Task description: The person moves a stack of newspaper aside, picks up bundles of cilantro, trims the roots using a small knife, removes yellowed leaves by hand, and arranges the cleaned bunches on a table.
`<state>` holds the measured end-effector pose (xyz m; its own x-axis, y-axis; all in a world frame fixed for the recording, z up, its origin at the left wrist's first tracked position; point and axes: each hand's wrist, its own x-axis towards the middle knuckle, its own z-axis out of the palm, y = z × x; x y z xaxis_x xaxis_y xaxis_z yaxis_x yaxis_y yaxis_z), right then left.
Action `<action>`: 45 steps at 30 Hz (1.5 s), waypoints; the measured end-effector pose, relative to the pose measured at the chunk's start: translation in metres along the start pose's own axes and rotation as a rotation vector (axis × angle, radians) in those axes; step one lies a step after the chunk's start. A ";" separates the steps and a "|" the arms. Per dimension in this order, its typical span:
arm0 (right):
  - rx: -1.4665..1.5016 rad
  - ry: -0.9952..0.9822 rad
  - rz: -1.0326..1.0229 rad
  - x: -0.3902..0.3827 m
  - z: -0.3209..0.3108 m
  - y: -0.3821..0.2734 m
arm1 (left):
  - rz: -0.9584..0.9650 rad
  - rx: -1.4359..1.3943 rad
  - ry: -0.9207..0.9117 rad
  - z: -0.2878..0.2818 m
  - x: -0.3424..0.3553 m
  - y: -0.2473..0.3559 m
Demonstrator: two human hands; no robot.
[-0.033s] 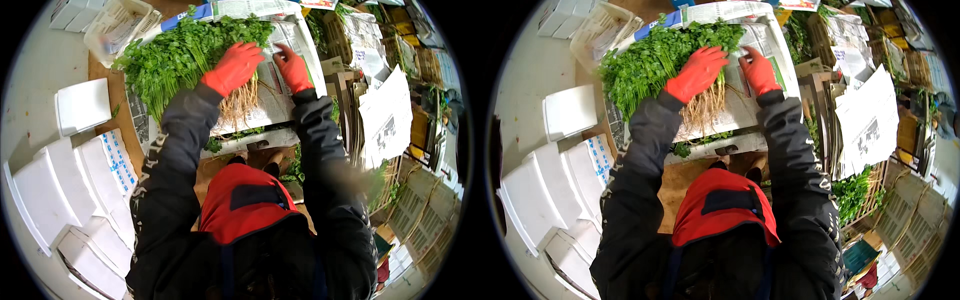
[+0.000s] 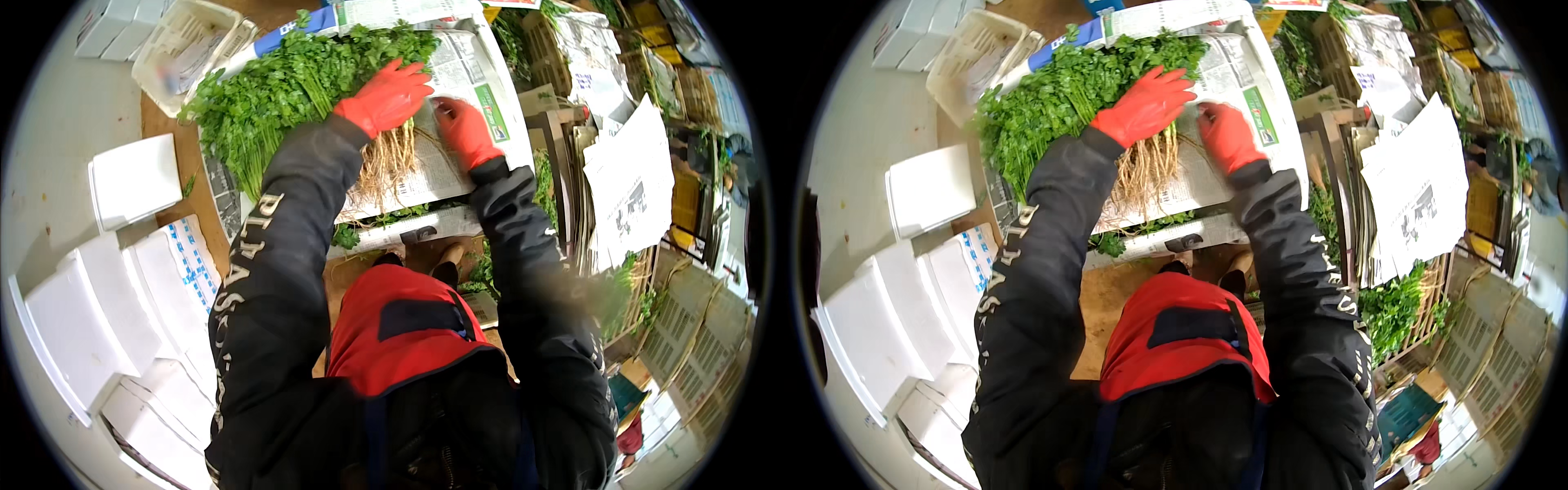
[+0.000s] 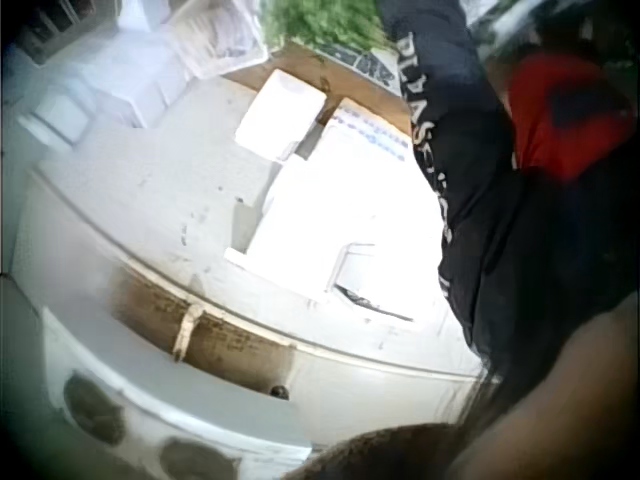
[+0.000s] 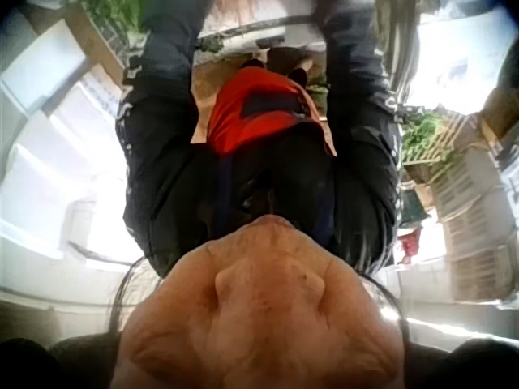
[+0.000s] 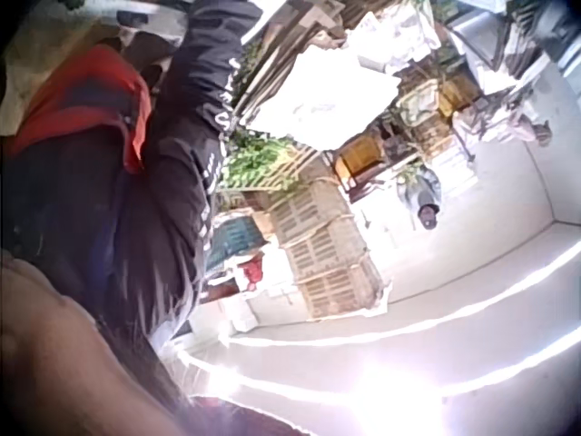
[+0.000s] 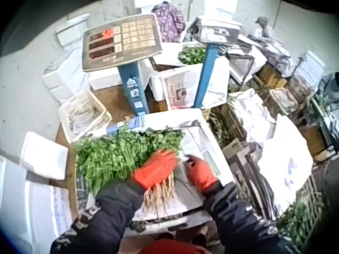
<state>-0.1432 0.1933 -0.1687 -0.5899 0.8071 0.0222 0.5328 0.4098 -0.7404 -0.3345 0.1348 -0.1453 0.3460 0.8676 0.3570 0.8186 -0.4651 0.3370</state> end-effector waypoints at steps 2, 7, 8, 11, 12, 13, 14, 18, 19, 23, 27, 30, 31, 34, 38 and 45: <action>-0.366 0.004 -0.214 -0.028 0.018 -0.002 | 0.027 0.153 -0.173 0.025 0.007 -0.019; -0.518 -0.220 -0.239 -0.067 0.052 -0.053 | -0.177 0.332 0.038 0.046 -0.010 -0.044; -0.452 -0.091 -0.284 -0.076 0.057 -0.054 | -0.158 0.399 -0.018 0.049 -0.005 -0.040; -0.419 -0.053 -0.224 -0.091 0.078 -0.033 | -0.107 0.622 -0.181 0.068 0.007 -0.021; -0.294 -0.062 -0.266 -0.094 0.074 -0.029 | -0.115 0.715 -0.217 0.073 0.007 -0.021; -0.174 -0.069 -0.295 -0.106 0.066 -0.026 | -0.147 0.790 -0.336 0.073 0.007 -0.021; -0.040 -0.020 -0.394 -0.118 0.047 -0.029 | -0.057 0.844 -0.214 0.077 -0.006 -0.037; 0.207 -0.014 -0.037 -0.197 -0.073 -0.046 | -0.088 0.585 -0.171 0.074 -0.007 -0.045; 0.173 -0.043 0.042 -0.225 -0.111 -0.041 | -0.089 0.409 -0.022 0.071 -0.002 -0.040; 0.102 0.567 0.491 -0.353 -0.239 0.001 | -0.140 -0.130 0.129 0.053 0.054 0.119; -0.213 1.184 0.968 -0.511 -0.314 0.127 | -0.006 -0.821 -0.152 0.069 0.125 0.348; 0.204 1.061 1.194 -0.570 -0.331 0.202 | 0.250 -0.699 -0.229 0.135 0.189 0.454; 0.419 0.982 1.220 -0.572 -0.331 0.221 | 0.277 -0.621 -0.235 0.168 0.203 0.477; -0.031 0.915 1.151 -0.543 -0.304 0.258 | 0.186 -0.238 -0.410 0.241 0.232 0.531; 0.724 0.943 0.890 -0.520 -0.344 0.216 | 0.011 -0.342 -0.345 0.270 0.235 0.542; 0.665 0.631 1.220 -0.648 -0.372 0.249 | -0.071 -0.285 -0.381 0.265 0.238 0.528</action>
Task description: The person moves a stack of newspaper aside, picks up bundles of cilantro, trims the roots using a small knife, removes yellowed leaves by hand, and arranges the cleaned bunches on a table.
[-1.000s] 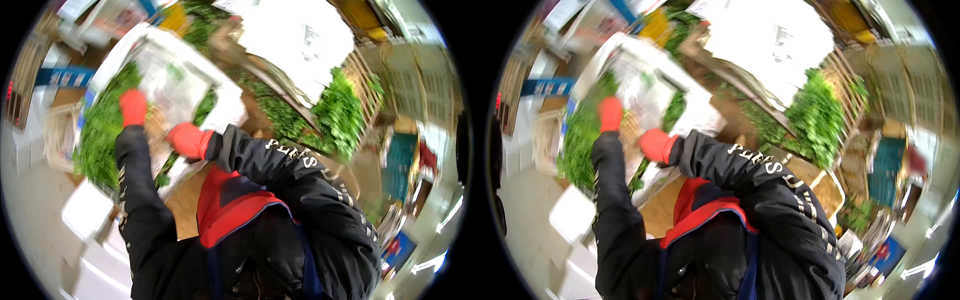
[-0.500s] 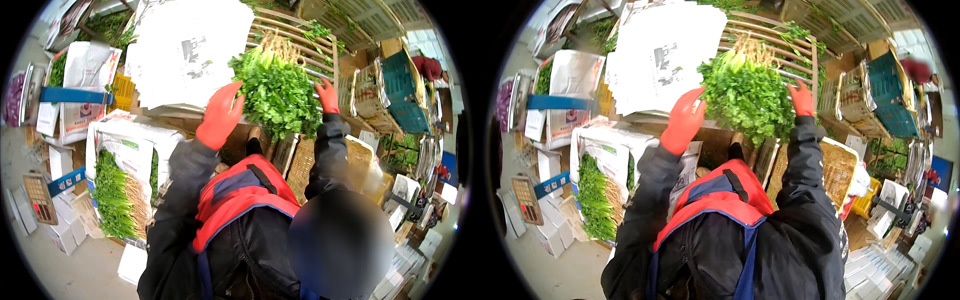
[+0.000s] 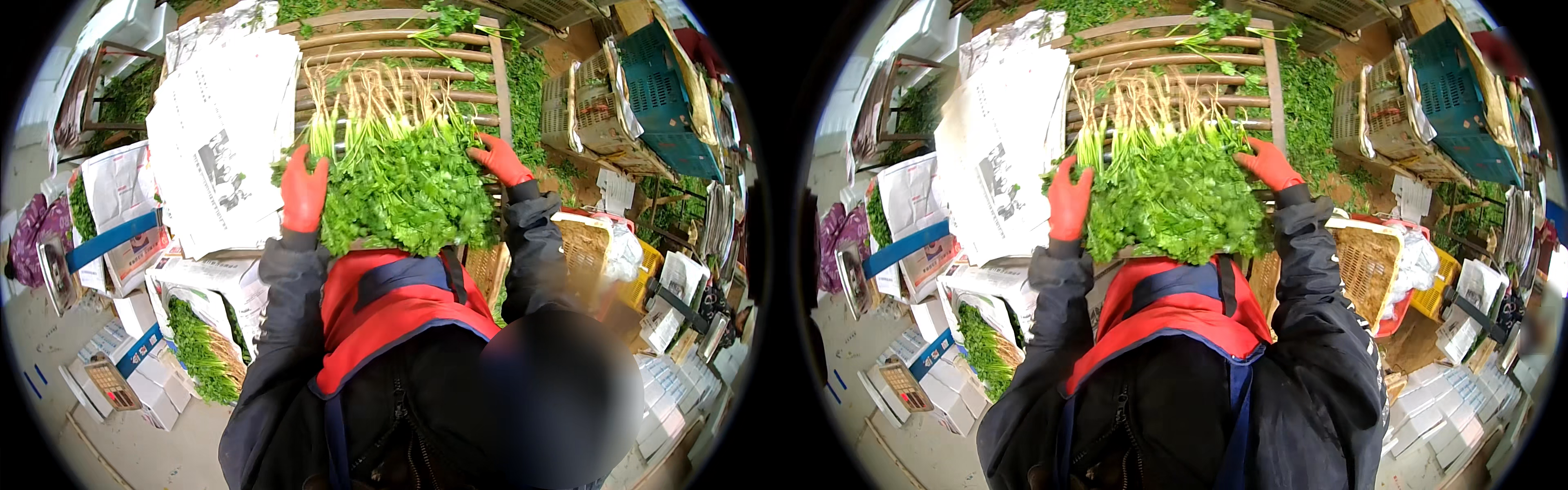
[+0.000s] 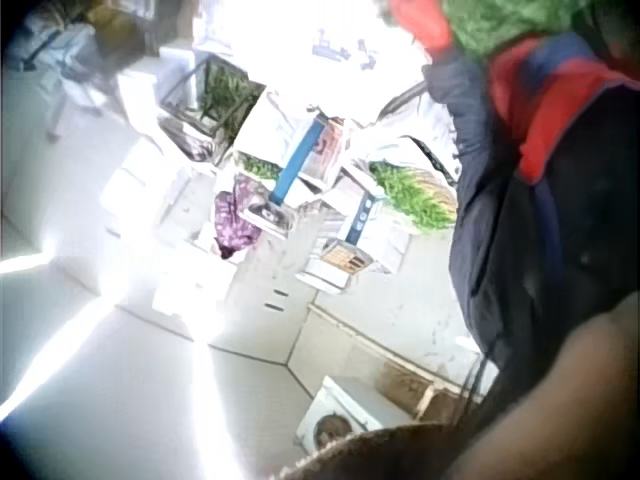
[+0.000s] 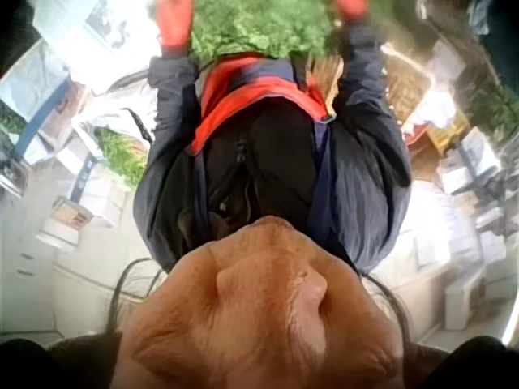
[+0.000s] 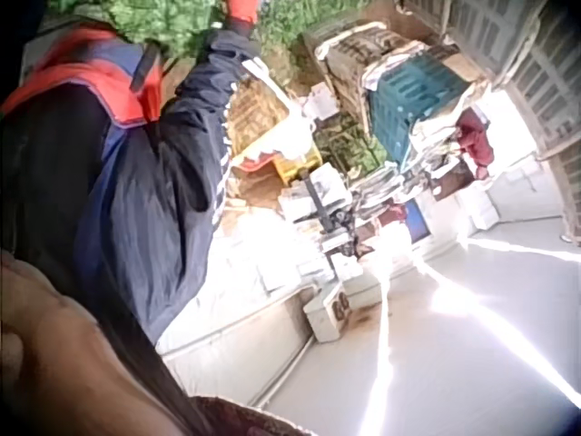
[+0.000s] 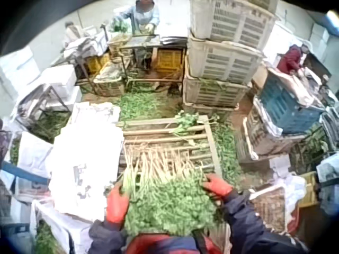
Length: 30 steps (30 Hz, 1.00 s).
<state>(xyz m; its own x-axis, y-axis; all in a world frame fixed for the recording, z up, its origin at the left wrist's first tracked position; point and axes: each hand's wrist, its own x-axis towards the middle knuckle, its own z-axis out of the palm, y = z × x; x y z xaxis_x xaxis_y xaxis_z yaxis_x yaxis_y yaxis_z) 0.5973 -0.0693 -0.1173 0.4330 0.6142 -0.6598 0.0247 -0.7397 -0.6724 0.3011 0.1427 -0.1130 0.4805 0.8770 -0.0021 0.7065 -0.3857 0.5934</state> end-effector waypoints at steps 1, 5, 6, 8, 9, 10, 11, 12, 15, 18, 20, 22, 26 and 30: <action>-0.032 0.072 -0.149 0.011 -0.012 0.020 | 0.076 -0.091 0.049 -0.011 0.000 0.019; -0.006 0.238 -0.146 0.034 -0.024 0.017 | 0.318 -0.141 0.079 -0.013 0.000 0.087; -0.039 0.274 -0.093 0.039 -0.020 0.012 | 0.335 -0.165 0.054 -0.003 -0.003 0.104; -0.376 0.436 -0.097 0.042 0.005 -0.022 | 0.389 -0.146 -0.019 0.022 0.002 0.118; -0.453 0.489 -0.178 0.040 0.018 -0.027 | 0.400 -0.110 -0.037 0.038 0.007 0.128; -0.523 0.540 -0.262 0.039 0.028 -0.030 | 0.414 -0.066 -0.054 0.052 0.013 0.135; -0.560 0.481 -0.266 0.046 0.034 -0.024 | 0.417 0.018 -0.123 0.065 0.019 0.138; -0.509 0.477 -0.253 0.050 0.029 -0.018 | 0.421 0.102 -0.192 0.080 0.023 0.138; -0.324 0.571 -0.191 0.053 -0.017 -0.001 | 0.390 0.144 -0.218 0.095 0.036 0.117; -0.504 0.991 -0.233 0.024 -0.121 0.048 | 0.323 -0.036 -0.168 0.094 0.037 0.106; -0.607 1.158 -0.264 0.013 -0.130 0.031 | 0.207 -0.065 -0.212 0.082 0.037 0.101; -0.129 0.879 -0.289 -0.007 -0.071 -0.031 | 0.234 -0.143 -0.161 0.080 0.031 0.101; 0.335 0.253 -0.391 0.002 0.042 -0.059 | 0.435 -0.245 -0.210 0.071 0.022 0.129; 0.664 0.452 -0.391 -0.030 0.054 -0.060 | 0.532 -0.508 -0.308 0.074 0.026 0.122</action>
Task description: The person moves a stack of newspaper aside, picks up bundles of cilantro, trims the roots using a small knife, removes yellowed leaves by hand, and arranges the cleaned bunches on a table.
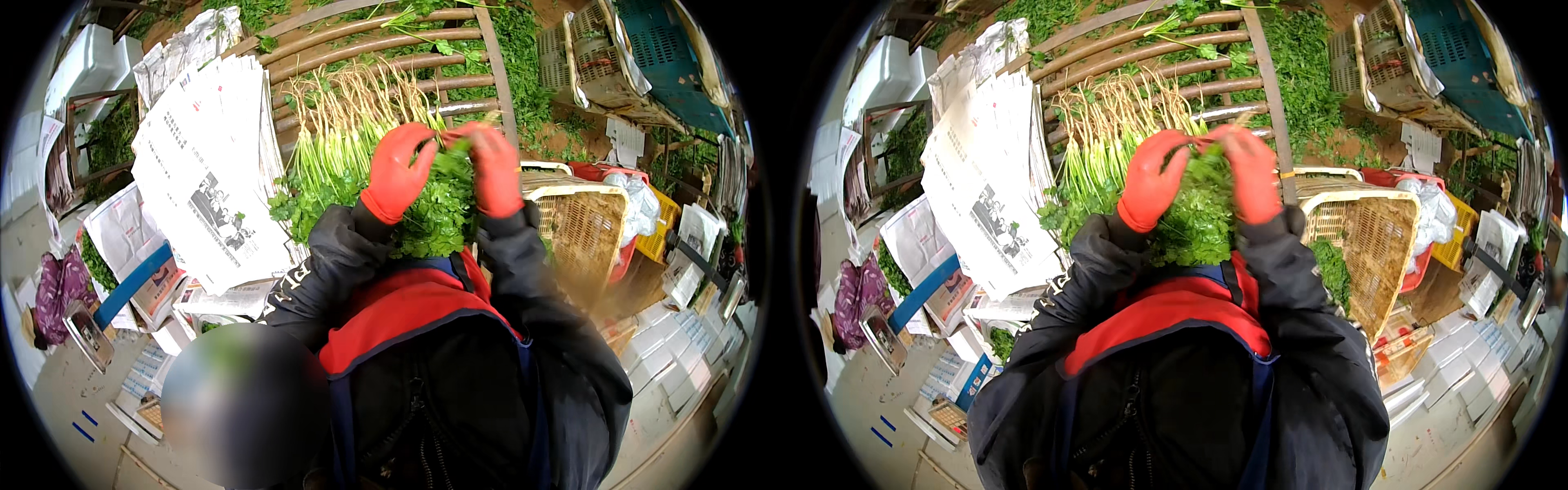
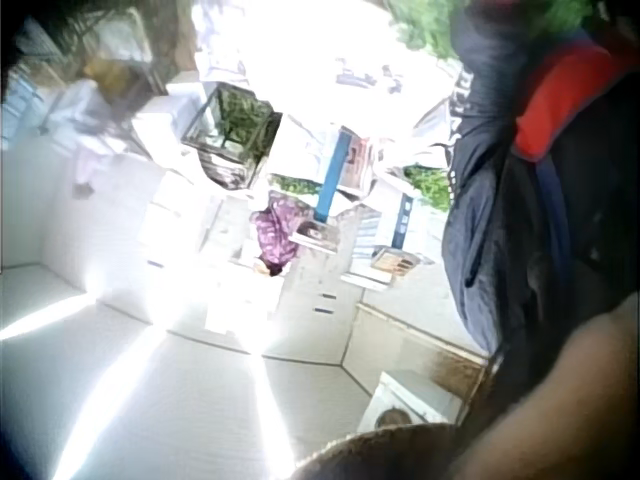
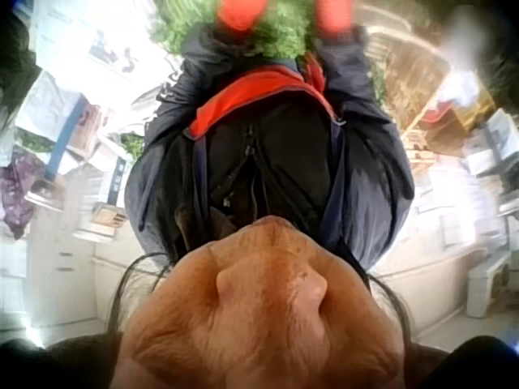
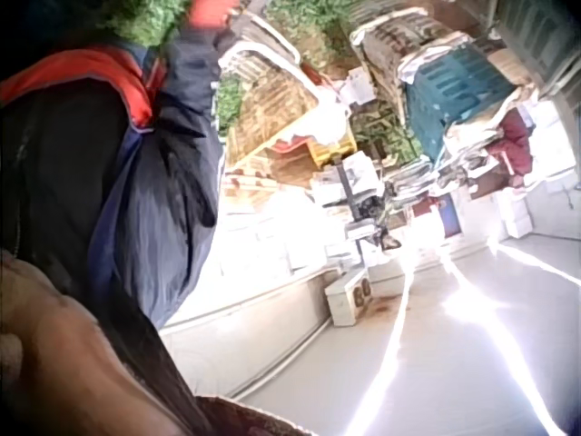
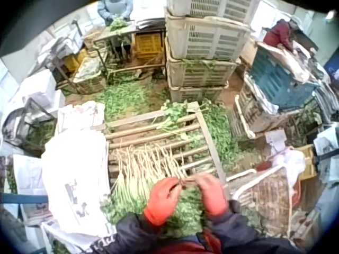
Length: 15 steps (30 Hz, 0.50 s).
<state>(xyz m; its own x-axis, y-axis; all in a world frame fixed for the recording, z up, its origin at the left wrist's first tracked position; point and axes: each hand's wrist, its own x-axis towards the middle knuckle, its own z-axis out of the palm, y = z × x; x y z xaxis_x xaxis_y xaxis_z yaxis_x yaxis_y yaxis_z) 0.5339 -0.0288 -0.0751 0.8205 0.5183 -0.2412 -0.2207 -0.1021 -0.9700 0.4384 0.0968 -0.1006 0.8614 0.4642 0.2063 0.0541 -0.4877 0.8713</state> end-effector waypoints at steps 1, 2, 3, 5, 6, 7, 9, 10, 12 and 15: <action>0.265 0.033 0.145 -0.007 -0.013 -0.025 | 0.055 0.052 -0.076 0.003 -0.004 -0.010; 0.529 0.065 0.294 -0.011 -0.031 -0.050 | 0.106 0.103 -0.154 0.004 -0.009 -0.017; 0.413 0.020 0.185 -0.004 -0.062 -0.053 | 0.175 0.265 -0.212 -0.001 -0.010 -0.012; 0.010 0.085 0.125 0.012 -0.079 -0.058 | 0.184 0.280 -0.123 0.007 -0.016 -0.014; -0.252 0.157 0.172 0.025 -0.072 -0.052 | 0.186 0.314 -0.071 0.010 -0.020 -0.017; -0.339 0.041 0.155 0.035 -0.073 -0.022 | 0.193 0.311 -0.085 0.013 -0.020 -0.015; -0.748 -0.112 0.242 0.054 -0.054 0.026 | 0.200 0.335 -0.096 0.016 -0.019 -0.014; -0.862 -0.174 0.271 0.062 -0.030 0.027 | 0.182 0.375 -0.135 0.015 -0.019 -0.015; -0.900 -0.048 0.063 0.066 -0.008 0.070 | 0.158 0.420 -0.222 0.016 -0.018 -0.012; -0.704 0.016 0.082 0.056 0.000 0.062 | 0.150 0.426 -0.201 0.014 -0.020 -0.017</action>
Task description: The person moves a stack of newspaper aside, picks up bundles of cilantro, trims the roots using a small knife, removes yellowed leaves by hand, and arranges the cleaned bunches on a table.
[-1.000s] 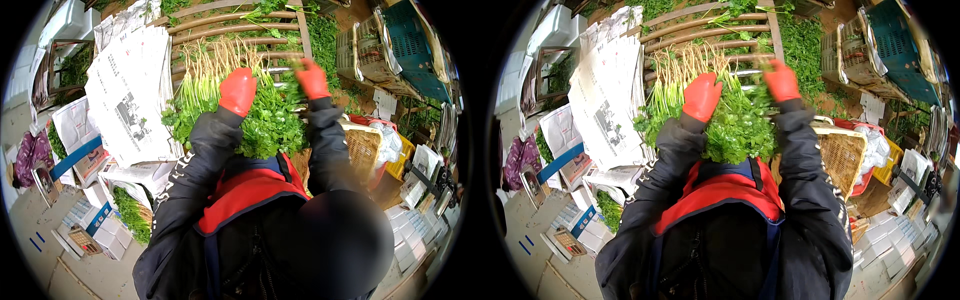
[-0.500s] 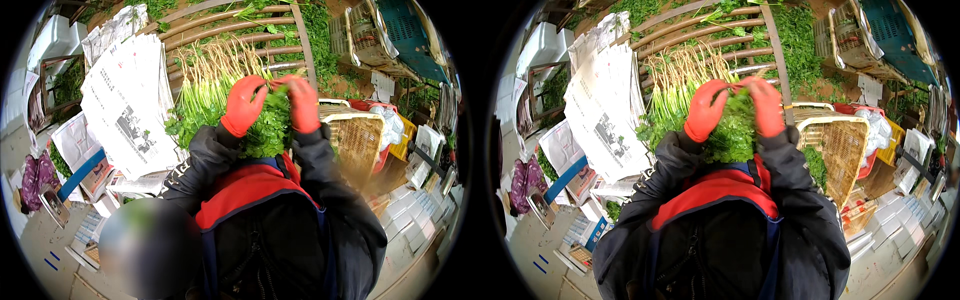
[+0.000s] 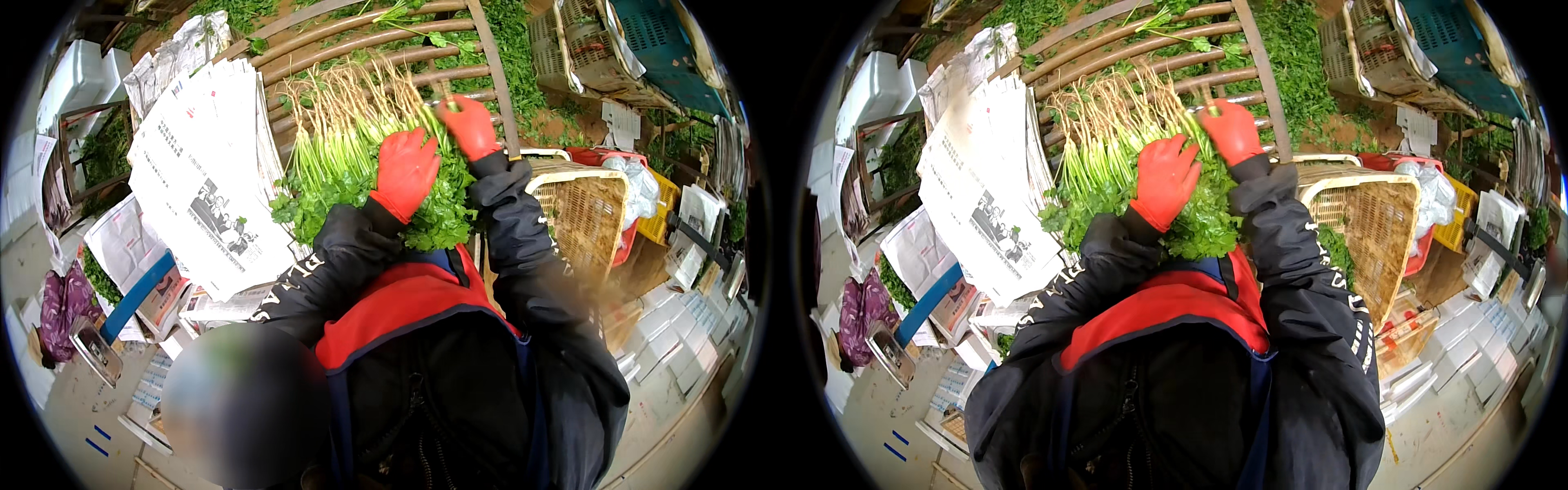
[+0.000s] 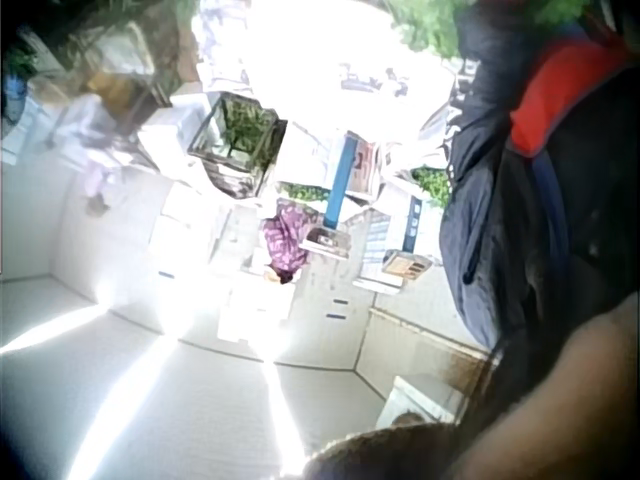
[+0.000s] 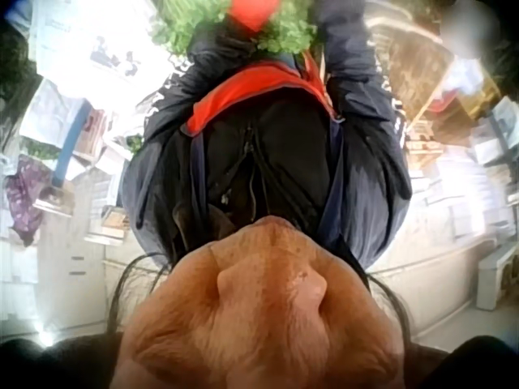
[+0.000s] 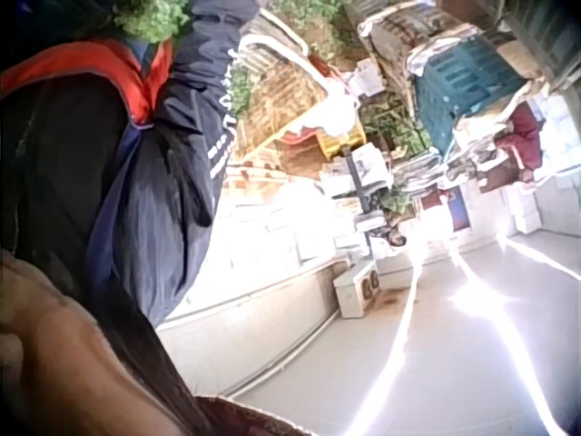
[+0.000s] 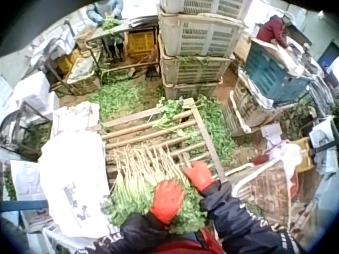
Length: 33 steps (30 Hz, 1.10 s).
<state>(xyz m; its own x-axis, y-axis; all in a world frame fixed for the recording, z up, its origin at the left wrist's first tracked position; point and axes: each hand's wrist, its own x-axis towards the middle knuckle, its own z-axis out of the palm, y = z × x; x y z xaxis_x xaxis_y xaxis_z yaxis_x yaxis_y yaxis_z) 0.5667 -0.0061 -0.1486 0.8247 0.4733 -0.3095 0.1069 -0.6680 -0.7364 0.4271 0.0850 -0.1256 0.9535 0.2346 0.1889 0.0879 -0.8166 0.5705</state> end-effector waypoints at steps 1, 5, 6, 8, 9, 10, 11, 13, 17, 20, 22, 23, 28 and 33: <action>0.120 0.046 0.089 -0.004 -0.012 -0.003 | -0.011 -0.006 -0.002 -0.001 0.001 0.001; 0.505 0.043 0.086 -0.011 -0.017 0.013 | -0.021 0.025 -0.050 -0.004 0.005 0.005; 0.778 -0.017 0.119 -0.015 -0.021 0.002 | -0.017 0.050 -0.072 -0.004 0.006 0.004; 0.728 0.027 0.055 -0.015 -0.024 0.002 | -0.003 0.072 -0.073 -0.005 0.009 0.007; 0.703 0.048 0.022 -0.013 -0.025 0.003 | 0.003 0.083 -0.073 -0.004 0.010 0.008; 0.578 0.036 0.012 -0.009 -0.024 0.004 | 0.004 0.092 -0.079 -0.004 0.011 0.009; 0.445 0.028 0.005 -0.006 -0.023 0.003 | 0.005 0.102 -0.085 -0.003 0.011 0.009; 0.176 0.008 -0.007 0.000 -0.017 -0.004 | 0.012 0.122 -0.091 -0.001 0.011 0.009; -0.104 0.082 -0.050 -0.002 -0.003 -0.010 | 0.019 0.133 -0.082 -0.001 0.011 0.008; 0.235 0.137 -0.189 -0.005 -0.008 0.001 | 0.019 0.121 -0.064 -0.001 0.010 0.007; 0.496 0.106 -0.237 -0.007 -0.014 0.004 | 0.017 0.119 -0.057 -0.001 0.010 0.007; 0.641 0.101 -0.146 -0.010 -0.018 0.001 | 0.014 0.120 -0.057 0.000 0.010 0.007; 0.455 0.181 0.066 -0.019 -0.034 0.009 | 0.022 0.147 -0.061 0.003 0.009 0.006; -0.062 -0.147 0.079 -0.016 -0.031 -0.004 | 0.041 0.168 -0.046 0.007 0.008 0.003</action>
<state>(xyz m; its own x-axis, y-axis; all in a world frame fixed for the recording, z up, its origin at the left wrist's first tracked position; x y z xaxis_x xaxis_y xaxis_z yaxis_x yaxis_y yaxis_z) 0.5701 -0.0289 -0.1223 0.7421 0.4939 -0.4531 0.0830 -0.7385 -0.6691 0.4369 0.0811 -0.1282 0.9692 0.1778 0.1706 0.0916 -0.9026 0.4207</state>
